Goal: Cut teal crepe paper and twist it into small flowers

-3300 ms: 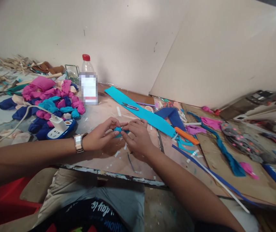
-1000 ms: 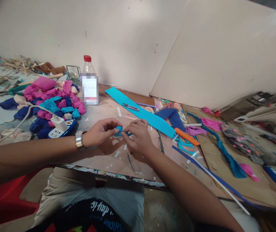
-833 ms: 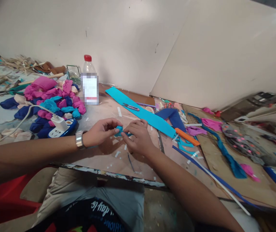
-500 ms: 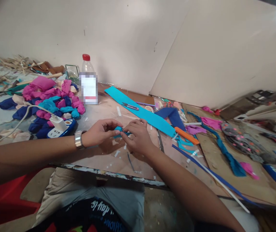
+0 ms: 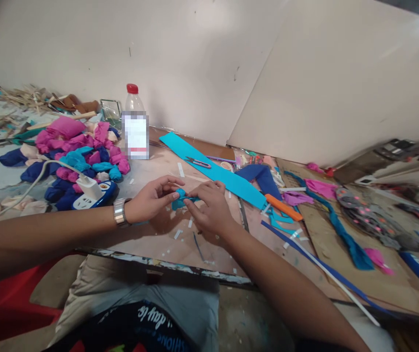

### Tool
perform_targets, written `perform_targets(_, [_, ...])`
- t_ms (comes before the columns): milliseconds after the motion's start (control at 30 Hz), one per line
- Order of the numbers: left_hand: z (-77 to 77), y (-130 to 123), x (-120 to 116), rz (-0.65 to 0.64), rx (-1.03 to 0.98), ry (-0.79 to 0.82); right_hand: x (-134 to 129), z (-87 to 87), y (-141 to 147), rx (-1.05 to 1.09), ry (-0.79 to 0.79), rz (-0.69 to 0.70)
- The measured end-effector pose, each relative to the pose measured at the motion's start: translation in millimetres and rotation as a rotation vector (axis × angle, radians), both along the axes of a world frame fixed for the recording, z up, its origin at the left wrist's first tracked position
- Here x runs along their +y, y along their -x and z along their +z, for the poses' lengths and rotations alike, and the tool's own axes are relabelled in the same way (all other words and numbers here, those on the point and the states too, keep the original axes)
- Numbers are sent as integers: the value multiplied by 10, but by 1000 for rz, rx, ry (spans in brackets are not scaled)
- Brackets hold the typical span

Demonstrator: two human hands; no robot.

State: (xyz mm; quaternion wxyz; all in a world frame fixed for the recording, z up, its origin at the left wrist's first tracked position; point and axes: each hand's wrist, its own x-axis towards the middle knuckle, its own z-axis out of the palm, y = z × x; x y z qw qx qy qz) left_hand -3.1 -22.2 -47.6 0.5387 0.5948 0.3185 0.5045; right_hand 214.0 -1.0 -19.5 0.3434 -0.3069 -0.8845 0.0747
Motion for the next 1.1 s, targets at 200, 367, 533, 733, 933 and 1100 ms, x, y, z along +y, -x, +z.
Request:
perform_targets(200, [0, 3, -4, -13, 37, -12, -11, 16, 4, 12, 8, 13])
perform_targets(367, [11, -5, -19, 8, 64, -35, -21, 36, 2, 27, 19, 31])
perform_targets(533, [23, -8, -35, 13, 104, -26, -22, 14, -3, 49, 18, 27])
perform_targets(733, [-9, 3, -28, -78, 72, 10, -13, 5, 11, -20, 21, 154])
perform_targets(933, [-19, -7, -23, -109, 73, -1, -11, -9, 15, 30, 54, 127])
perform_targets(1100, [-4, -26, -43, -126, 55, -32, -10, -12, 11, -1, 20, 159])
